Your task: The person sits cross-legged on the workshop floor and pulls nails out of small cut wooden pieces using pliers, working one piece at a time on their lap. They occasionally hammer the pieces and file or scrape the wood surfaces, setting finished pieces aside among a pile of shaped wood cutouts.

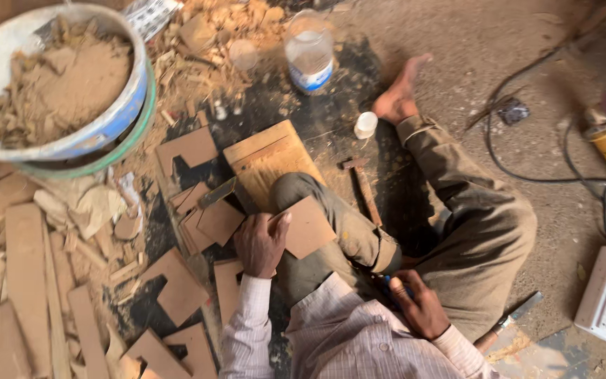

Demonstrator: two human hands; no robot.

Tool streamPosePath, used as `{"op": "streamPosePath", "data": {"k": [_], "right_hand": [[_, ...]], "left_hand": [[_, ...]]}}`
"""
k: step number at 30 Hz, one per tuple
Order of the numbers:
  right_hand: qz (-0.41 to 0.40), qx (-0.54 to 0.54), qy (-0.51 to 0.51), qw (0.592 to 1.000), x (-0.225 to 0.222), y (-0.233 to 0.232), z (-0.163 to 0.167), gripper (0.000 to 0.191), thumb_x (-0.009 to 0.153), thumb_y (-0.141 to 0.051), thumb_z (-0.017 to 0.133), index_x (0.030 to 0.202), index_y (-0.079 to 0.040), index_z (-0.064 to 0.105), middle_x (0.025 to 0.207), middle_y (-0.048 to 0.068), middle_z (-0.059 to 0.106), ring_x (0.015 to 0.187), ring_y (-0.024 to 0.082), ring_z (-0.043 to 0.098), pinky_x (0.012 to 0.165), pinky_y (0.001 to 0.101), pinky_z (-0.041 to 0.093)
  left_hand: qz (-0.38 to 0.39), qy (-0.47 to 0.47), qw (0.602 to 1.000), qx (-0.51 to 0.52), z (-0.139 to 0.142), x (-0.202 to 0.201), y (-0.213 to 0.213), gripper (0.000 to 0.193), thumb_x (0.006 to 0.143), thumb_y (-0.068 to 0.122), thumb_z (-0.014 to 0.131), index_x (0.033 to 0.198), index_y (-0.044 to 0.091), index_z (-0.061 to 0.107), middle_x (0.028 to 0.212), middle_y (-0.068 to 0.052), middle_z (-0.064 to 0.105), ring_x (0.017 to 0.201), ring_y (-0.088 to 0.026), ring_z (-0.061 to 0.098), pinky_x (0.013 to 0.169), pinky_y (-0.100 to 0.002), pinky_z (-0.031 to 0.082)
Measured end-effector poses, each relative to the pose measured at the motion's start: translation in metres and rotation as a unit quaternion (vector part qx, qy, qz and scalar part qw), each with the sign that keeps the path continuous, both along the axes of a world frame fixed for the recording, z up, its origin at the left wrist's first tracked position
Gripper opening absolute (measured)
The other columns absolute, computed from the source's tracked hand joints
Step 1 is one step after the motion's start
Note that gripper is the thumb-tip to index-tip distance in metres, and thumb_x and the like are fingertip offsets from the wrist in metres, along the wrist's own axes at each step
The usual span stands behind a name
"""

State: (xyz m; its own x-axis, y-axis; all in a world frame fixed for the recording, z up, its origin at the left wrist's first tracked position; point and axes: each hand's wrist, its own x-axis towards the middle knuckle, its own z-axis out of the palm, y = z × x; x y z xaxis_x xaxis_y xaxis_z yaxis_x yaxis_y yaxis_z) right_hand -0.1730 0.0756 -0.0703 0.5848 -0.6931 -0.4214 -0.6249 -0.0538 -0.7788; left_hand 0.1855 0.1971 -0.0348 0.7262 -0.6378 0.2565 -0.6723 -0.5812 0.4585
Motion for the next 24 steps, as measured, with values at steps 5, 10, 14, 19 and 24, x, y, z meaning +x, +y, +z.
{"op": "streamPosePath", "data": {"k": [5, 10, 14, 19, 24], "right_hand": [[-0.213, 0.372, -0.273, 0.861, -0.007, -0.017, 0.001, 0.059, 0.098, -0.028, 0.054, 0.147, 0.003, 0.047, 0.140, 0.019, 0.063, 0.123, 0.033, 0.066, 0.093, 0.0420, 0.062], [-0.201, 0.514, -0.412, 0.725, -0.003, -0.023, 0.006, 0.060, 0.108, -0.035, 0.050, 0.157, -0.004, 0.038, 0.149, 0.022, 0.054, 0.127, 0.041, 0.061, 0.083, 0.0388, 0.059], [-0.184, 0.528, -0.405, 0.724, 0.041, -0.022, -0.004, 0.063, 0.108, -0.042, 0.052, 0.152, 0.001, 0.043, 0.143, 0.022, 0.056, 0.117, 0.039, 0.065, 0.086, 0.0387, 0.060], [-0.110, 0.460, -0.348, 0.809, 0.109, -0.031, -0.002, 0.045, 0.107, -0.034, 0.052, 0.134, 0.002, 0.050, 0.129, 0.026, 0.067, 0.107, 0.034, 0.072, 0.088, 0.0396, 0.062], [-0.006, 0.371, -0.238, 0.897, 0.128, -0.044, 0.007, 0.037, 0.101, -0.030, 0.054, 0.121, -0.001, 0.064, 0.110, 0.015, 0.074, 0.098, 0.024, 0.076, 0.079, 0.0347, 0.062]], "left_hand": [[0.022, 0.014, 1.000, -0.003, -0.012, 0.009, -0.003, 0.046, 0.093, 0.056, 0.068, 0.081, 0.012, 0.062, 0.079, -0.008, 0.066, 0.078, -0.031, 0.066, 0.068, -0.049, 0.046], [0.015, -0.011, 0.999, -0.041, -0.014, 0.012, -0.007, 0.043, 0.093, 0.054, 0.070, 0.088, 0.012, 0.061, 0.082, -0.007, 0.066, 0.078, -0.031, 0.065, 0.068, -0.049, 0.044], [0.007, -0.032, 0.999, -0.029, -0.011, 0.010, -0.007, 0.041, 0.090, 0.050, 0.075, 0.088, 0.012, 0.061, 0.079, -0.007, 0.064, 0.075, -0.030, 0.064, 0.067, -0.049, 0.043], [-0.041, -0.073, 0.995, -0.049, -0.008, 0.016, -0.009, 0.042, 0.088, 0.049, 0.078, 0.083, 0.012, 0.059, 0.077, -0.006, 0.062, 0.074, -0.027, 0.062, 0.065, -0.046, 0.041], [-0.087, -0.097, 0.991, -0.040, -0.012, 0.029, -0.016, 0.044, 0.088, 0.050, 0.079, 0.080, 0.011, 0.059, 0.072, -0.006, 0.059, 0.070, -0.025, 0.059, 0.064, -0.045, 0.039]]}}
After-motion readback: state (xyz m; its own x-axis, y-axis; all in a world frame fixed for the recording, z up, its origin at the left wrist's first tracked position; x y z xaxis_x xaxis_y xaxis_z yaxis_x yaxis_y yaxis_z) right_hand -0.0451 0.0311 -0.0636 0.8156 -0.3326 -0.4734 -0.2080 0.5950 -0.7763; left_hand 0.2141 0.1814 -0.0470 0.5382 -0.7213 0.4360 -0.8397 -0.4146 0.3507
